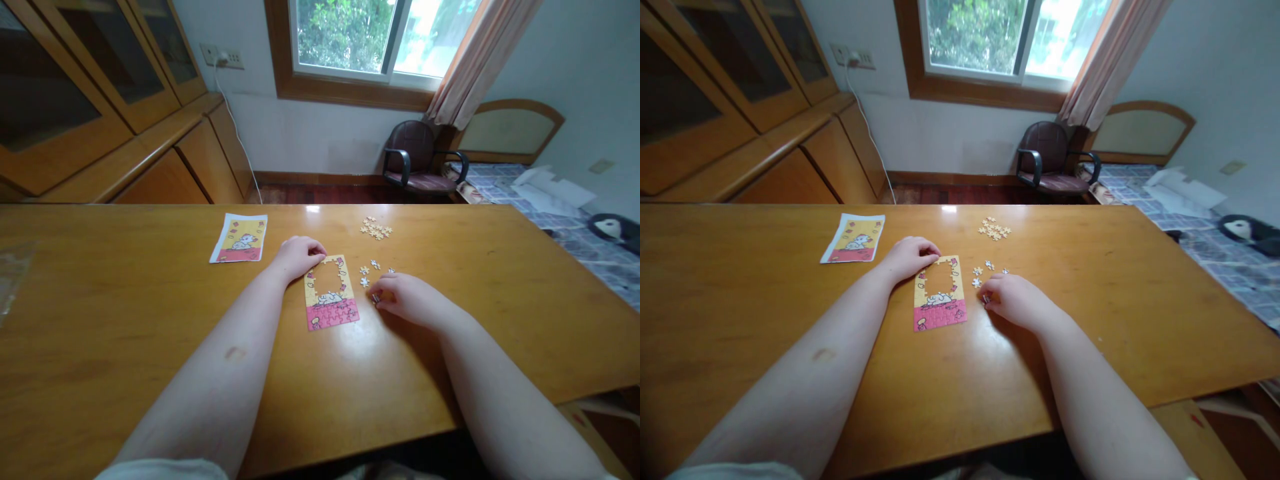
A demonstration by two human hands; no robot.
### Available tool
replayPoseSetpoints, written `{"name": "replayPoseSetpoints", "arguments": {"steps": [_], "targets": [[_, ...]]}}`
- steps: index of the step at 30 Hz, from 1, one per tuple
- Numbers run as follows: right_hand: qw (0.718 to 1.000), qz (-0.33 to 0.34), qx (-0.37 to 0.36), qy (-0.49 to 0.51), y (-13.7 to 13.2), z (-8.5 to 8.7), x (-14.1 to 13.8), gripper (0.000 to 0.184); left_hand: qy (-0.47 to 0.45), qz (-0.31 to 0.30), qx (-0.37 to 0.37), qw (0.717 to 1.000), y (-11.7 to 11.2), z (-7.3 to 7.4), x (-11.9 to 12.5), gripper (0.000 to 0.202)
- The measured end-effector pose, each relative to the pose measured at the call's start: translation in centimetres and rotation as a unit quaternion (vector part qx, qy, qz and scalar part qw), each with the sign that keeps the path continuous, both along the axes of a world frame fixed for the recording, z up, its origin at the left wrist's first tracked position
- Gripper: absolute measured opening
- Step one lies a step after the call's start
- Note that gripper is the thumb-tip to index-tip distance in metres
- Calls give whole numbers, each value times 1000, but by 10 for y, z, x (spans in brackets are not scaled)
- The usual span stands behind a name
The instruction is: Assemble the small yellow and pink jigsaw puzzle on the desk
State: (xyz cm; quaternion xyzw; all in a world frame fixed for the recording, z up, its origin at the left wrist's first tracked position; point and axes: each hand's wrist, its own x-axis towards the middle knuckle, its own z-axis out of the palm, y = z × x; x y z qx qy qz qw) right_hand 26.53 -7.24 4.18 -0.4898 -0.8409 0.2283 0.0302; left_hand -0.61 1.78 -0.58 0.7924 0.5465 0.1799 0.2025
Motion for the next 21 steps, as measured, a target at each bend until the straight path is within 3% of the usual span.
{"name": "replayPoseSetpoints", "arguments": {"steps": [12, 17, 21], "targets": [[999, -31, 16, -2, -1, -9, -11, 13, -4, 3, -3, 1000, -1, 2, 0, 18], [990, -62, 124, 12, 8, -21, -7, 24, 0, 2, -6, 1000, -2, 3, 0, 17], [986, -30, 161, 33, 16, -33, -10, 33, -4, 2, -5, 1000, -2, 3, 1, 17]]}}
